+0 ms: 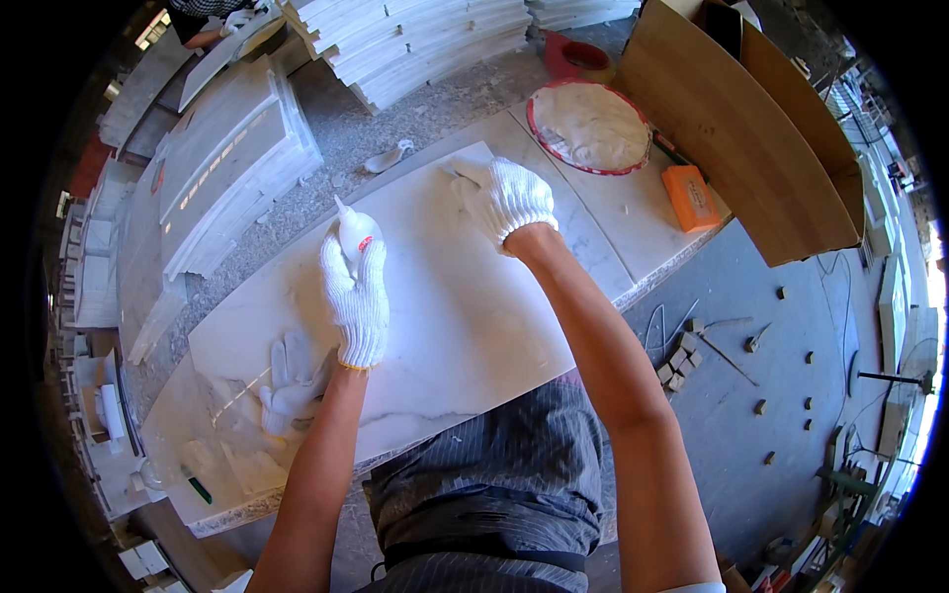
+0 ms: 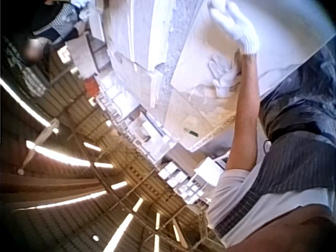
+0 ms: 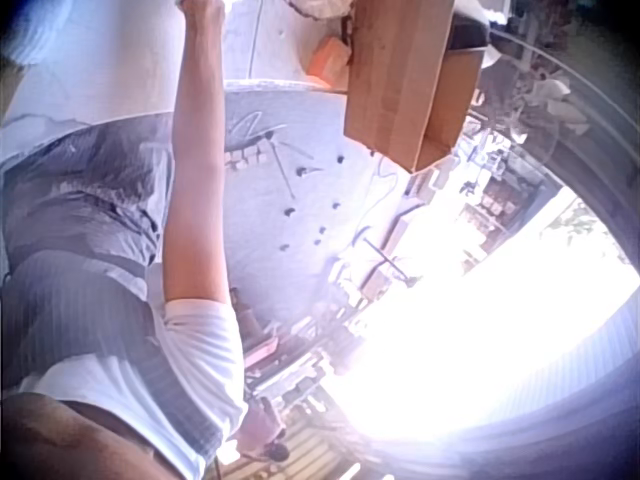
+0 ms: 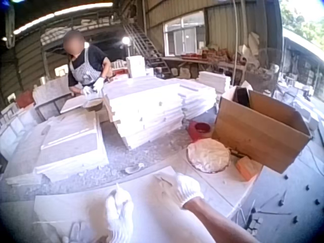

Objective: The person applies adhesive from a bottle onto a white rectangular panel and spreads it evenly using a metal trowel. The person repeatedly applies adhesive and smooths the surface across the panel.

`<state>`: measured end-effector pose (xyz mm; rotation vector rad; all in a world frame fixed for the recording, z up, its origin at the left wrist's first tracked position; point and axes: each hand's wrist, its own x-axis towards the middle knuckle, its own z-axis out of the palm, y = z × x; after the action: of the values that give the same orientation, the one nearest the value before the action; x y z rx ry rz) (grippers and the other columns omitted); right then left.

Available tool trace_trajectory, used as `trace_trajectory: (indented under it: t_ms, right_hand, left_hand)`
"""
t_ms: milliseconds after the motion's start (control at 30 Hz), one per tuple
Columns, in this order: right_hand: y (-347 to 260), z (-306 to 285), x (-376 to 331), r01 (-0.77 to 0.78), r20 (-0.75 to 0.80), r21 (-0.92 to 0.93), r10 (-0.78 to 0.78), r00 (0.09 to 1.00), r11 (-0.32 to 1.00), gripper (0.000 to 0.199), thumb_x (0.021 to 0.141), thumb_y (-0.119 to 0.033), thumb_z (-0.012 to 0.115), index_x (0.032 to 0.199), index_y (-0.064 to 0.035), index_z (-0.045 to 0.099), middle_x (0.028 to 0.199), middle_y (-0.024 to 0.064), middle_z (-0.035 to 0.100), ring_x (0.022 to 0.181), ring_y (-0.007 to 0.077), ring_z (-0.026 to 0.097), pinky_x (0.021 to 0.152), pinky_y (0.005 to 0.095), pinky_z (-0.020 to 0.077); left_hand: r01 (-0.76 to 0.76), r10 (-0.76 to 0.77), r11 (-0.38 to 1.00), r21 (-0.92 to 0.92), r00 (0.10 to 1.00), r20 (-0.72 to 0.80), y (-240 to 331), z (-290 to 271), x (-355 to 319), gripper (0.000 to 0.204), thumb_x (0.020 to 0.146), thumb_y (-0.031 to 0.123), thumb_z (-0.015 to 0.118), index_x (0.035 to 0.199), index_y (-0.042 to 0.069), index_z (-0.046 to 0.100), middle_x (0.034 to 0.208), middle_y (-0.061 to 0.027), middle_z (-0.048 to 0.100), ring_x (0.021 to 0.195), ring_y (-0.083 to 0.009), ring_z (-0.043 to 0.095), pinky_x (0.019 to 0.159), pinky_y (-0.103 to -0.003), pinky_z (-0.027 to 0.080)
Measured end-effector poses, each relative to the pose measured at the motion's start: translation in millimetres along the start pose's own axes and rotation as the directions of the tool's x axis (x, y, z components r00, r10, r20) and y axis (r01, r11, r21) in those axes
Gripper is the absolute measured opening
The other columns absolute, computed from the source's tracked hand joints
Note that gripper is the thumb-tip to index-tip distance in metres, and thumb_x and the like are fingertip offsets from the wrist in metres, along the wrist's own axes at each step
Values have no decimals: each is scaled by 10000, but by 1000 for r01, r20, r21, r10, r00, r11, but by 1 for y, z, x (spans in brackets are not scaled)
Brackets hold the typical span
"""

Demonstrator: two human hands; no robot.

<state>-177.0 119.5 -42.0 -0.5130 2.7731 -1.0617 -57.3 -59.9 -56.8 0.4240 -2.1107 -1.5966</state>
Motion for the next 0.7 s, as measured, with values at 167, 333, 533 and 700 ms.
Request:
trace_trajectory:
  t_ms: [167, 333, 533, 700]
  right_hand:
    - [-28, -16, -14, -92, 146, -68, 101, 984, 993, 386, 947, -221, 515, 1298, -144, 656, 929, 182, 708, 808, 342, 683, 750, 416, 528]
    - [-5, -1, -5, 106, -145, -197, -136, 980, 975, 399, 959, -238, 499, 1323, -177, 649, 900, 177, 707, 739, 335, 684, 719, 421, 539]
    - [-10, 0, -9, 23, 109, -210, 0, 994, 977, 380, 971, -234, 496, 1313, -167, 649, 950, 175, 712, 824, 352, 681, 749, 429, 532]
    - [-6, -6, -10, 17, 17, -81, -15, 1000, 997, 374, 982, -262, 490, 1300, -156, 655, 961, 157, 723, 780, 351, 677, 735, 418, 537]
  left_hand:
    - [-12, 12, 1000, -19, 1000, -8, -6, -4, 0, 481, 973, 139, 669, 1391, -2, 476, 1229, -87, 580, 1086, -157, 566, 938, -323, 489]
    - [-2, 2, 998, -62, 1000, -3, -5, 2, 1, 472, 974, 120, 664, 1389, -1, 475, 1219, -73, 576, 1082, -151, 558, 948, -316, 479]
    - [-16, 14, 996, -84, 1000, -23, -6, 0, 0, 466, 970, 128, 669, 1376, -2, 481, 1209, -72, 572, 1068, -146, 558, 935, -317, 479]
    - [-1, 1, 998, -63, 1000, -5, -2, -1, 1, 463, 988, 139, 641, 1388, -5, 459, 1234, -109, 570, 1094, -184, 567, 949, -340, 480]
